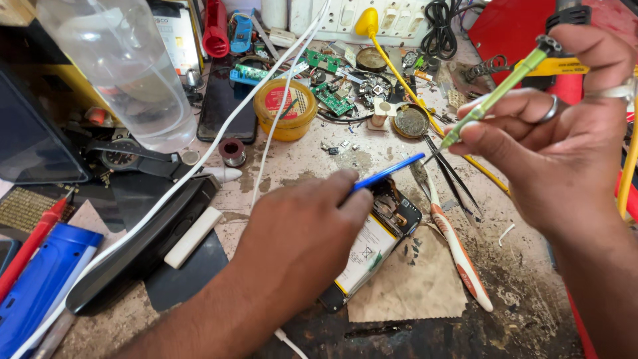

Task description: The person pries open the back cover of a blue smartphone using a green pry tool, lifting the cover away from the battery and internal components. They work around the edges of the device, then press the back cover back onto the phone body and run a finger along the seam to seat it closed.

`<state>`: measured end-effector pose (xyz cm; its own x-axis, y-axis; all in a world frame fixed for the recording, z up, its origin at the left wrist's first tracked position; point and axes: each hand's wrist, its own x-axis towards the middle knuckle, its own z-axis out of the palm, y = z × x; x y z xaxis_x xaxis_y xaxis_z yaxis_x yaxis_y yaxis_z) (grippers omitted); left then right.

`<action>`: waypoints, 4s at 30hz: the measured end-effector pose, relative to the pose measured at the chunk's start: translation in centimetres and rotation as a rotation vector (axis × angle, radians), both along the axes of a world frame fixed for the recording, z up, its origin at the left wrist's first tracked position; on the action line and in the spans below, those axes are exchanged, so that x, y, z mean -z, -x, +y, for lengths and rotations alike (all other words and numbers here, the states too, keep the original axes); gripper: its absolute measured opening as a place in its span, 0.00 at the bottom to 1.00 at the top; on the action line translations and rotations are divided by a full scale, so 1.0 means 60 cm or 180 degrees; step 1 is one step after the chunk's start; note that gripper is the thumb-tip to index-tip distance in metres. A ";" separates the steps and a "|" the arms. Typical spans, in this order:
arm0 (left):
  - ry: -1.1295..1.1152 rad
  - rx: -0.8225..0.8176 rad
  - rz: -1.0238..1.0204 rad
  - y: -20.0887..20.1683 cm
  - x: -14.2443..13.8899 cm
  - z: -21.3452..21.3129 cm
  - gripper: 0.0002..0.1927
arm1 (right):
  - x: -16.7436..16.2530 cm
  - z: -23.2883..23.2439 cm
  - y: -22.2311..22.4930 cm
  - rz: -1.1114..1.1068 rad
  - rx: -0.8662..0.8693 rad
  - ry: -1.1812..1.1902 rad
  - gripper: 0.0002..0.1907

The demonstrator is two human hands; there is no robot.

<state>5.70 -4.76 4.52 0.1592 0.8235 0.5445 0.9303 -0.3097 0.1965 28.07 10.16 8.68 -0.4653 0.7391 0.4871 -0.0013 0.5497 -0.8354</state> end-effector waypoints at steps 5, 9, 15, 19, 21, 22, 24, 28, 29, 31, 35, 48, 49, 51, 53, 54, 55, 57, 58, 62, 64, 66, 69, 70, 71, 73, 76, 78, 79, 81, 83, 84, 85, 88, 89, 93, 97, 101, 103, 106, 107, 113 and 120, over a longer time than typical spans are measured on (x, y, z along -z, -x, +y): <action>0.0179 -0.0041 -0.0794 0.012 0.001 0.009 0.20 | 0.011 -0.032 0.022 -0.0109 -0.0098 0.0180 0.42; 0.0099 0.0018 -0.0996 0.020 0.003 0.013 0.25 | 0.023 -0.039 0.046 -0.0149 -0.0408 0.0076 0.43; 0.0098 0.0114 -0.1148 0.020 0.004 0.014 0.20 | 0.040 -0.044 0.063 0.0037 -0.0574 0.0290 0.43; 0.0101 0.0157 -0.1314 0.019 0.003 0.016 0.13 | 0.042 -0.045 0.067 0.0007 -0.0543 0.0371 0.43; 0.0112 0.0178 -0.1368 0.020 0.003 0.017 0.10 | 0.044 -0.046 0.069 0.0005 -0.0548 0.0392 0.43; 0.0096 0.0176 -0.1340 0.019 0.003 0.017 0.10 | 0.045 -0.046 0.069 0.0005 -0.0567 0.0384 0.43; 0.0064 0.0180 -0.1287 0.020 0.002 0.016 0.09 | 0.048 -0.048 0.070 0.0017 -0.0575 0.0375 0.43; 0.0169 0.0164 -0.1275 0.021 0.003 0.017 0.09 | 0.053 -0.050 0.068 0.0047 -0.0536 0.0337 0.43; 0.0135 0.0157 -0.1235 0.022 0.003 0.017 0.09 | 0.055 -0.050 0.067 0.0048 -0.0529 0.0325 0.43; 0.0117 0.0133 -0.1219 0.022 0.006 0.016 0.09 | 0.060 -0.051 0.063 0.0150 -0.0604 0.0285 0.43; 0.0038 0.0070 -0.1224 0.027 0.009 0.019 0.10 | 0.074 -0.053 0.058 0.0120 -0.0421 0.0055 0.44; 0.0111 0.0088 -0.1241 0.031 0.002 0.017 0.09 | 0.110 -0.054 0.074 -0.0442 -0.0254 -0.0332 0.37; 0.0133 0.0068 -0.1232 0.031 0.002 0.017 0.09 | 0.110 -0.055 0.074 -0.0492 -0.0223 -0.0313 0.36; 0.0176 0.0029 -0.1220 0.029 0.002 0.017 0.09 | 0.109 -0.055 0.074 -0.0523 -0.0213 -0.0273 0.36; 0.0178 0.0020 -0.1200 0.028 0.001 0.017 0.09 | 0.107 -0.054 0.075 -0.0473 -0.0253 -0.0239 0.36; 0.0179 0.0016 -0.1190 0.027 0.001 0.017 0.09 | 0.105 -0.054 0.073 -0.0404 -0.0301 -0.0193 0.37; 0.0215 0.0007 -0.1157 0.027 0.000 0.017 0.09 | 0.103 -0.056 0.072 -0.0337 -0.0350 -0.0147 0.37; 0.0289 -0.0013 -0.1090 0.027 -0.001 0.017 0.10 | 0.097 -0.057 0.069 -0.0228 -0.0401 -0.0062 0.38; 0.0316 -0.0022 -0.1074 0.026 -0.002 0.016 0.10 | 0.094 -0.057 0.067 -0.0188 -0.0400 -0.0024 0.39; 0.0398 -0.0081 -0.0947 0.024 -0.003 0.015 0.11 | 0.089 -0.058 0.064 -0.0231 -0.0279 -0.0079 0.40; 0.0405 -0.0103 -0.0876 0.024 -0.004 0.015 0.11 | 0.092 -0.057 0.067 -0.0298 -0.0321 -0.0147 0.39; 0.0397 -0.0113 -0.0827 0.024 -0.003 0.015 0.12 | 0.097 -0.056 0.070 -0.0358 -0.0349 -0.0148 0.38; 0.0407 -0.0132 -0.0774 0.024 -0.003 0.015 0.10 | 0.102 -0.058 0.074 -0.0435 -0.0351 -0.0113 0.38; 0.0392 -0.0127 -0.0754 0.024 -0.003 0.015 0.10 | 0.102 -0.060 0.075 -0.0462 -0.0329 -0.0138 0.38; 0.0375 -0.0123 -0.0731 0.025 -0.003 0.014 0.09 | 0.101 -0.062 0.076 -0.0486 -0.0309 -0.0163 0.38; 0.0374 -0.0119 -0.0703 0.025 -0.004 0.014 0.09 | 0.095 -0.065 0.076 -0.0323 -0.0409 -0.0109 0.38; 0.0422 -0.0122 -0.0672 0.025 -0.005 0.014 0.09 | 0.086 -0.070 0.075 -0.0332 -0.0348 -0.0163 0.38; 0.0453 -0.0131 -0.0640 0.024 -0.006 0.014 0.08 | 0.081 -0.070 0.074 -0.0422 -0.0235 -0.0239 0.38; 0.0455 -0.0132 -0.0656 0.024 -0.006 0.013 0.08 | 0.081 -0.070 0.074 -0.0467 -0.0179 -0.0278 0.38; 0.0464 -0.0127 -0.0685 0.024 -0.006 0.013 0.09 | 0.084 -0.068 0.074 -0.0455 -0.0184 -0.0254 0.38; 0.0397 -0.0103 -0.0653 0.025 -0.007 0.013 0.09 | 0.092 -0.064 0.077 -0.0345 -0.0303 -0.0133 0.38; 0.0363 -0.0089 -0.0639 0.024 -0.007 0.013 0.09 | 0.096 -0.063 0.078 -0.0374 -0.0303 -0.0076 0.38; 0.0361 -0.0090 -0.0611 0.024 -0.007 0.013 0.09 | 0.100 -0.062 0.079 -0.0402 -0.0307 -0.0020 0.37; 0.0372 -0.0114 -0.0537 0.025 -0.007 0.013 0.08 | 0.106 -0.063 0.077 -0.0353 -0.0444 -0.0029 0.38; 0.0389 -0.0126 -0.0525 0.024 -0.006 0.014 0.08 | 0.105 -0.064 0.076 -0.0317 -0.0508 -0.0061 0.38; 0.0326 -0.0128 -0.0473 0.026 -0.005 0.013 0.07 | 0.098 -0.070 0.075 -0.0327 -0.0488 -0.0113 0.39; 0.0370 -0.0071 -0.0493 0.027 -0.004 0.012 0.08 | 0.084 -0.078 0.075 -0.0421 -0.0305 -0.0205 0.38; 0.0508 0.0104 -0.0652 0.031 -0.002 0.009 0.14 | 0.071 -0.084 0.070 -0.0121 -0.0429 0.0121 0.41; 0.0510 0.0142 -0.0687 0.030 -0.002 0.008 0.16 | 0.067 -0.086 0.069 -0.0140 -0.0385 0.0029 0.39; 0.0517 0.0071 -0.0666 0.025 -0.004 0.009 0.15 | 0.066 -0.087 0.071 -0.0126 -0.0283 -0.0137 0.29; 0.0556 0.0029 -0.0654 0.025 -0.006 0.009 0.14 | 0.066 -0.088 0.072 -0.0114 -0.0241 -0.0201 0.24; 0.0696 -0.0031 -0.0734 0.020 -0.011 0.009 0.08 | 0.068 -0.090 0.069 -0.0118 -0.0239 -0.0201 0.32; 0.0407 0.0011 -0.1037 0.023 -0.010 0.010 0.08 | 0.076 -0.085 0.051 0.0034 -0.0088 -0.0197 0.44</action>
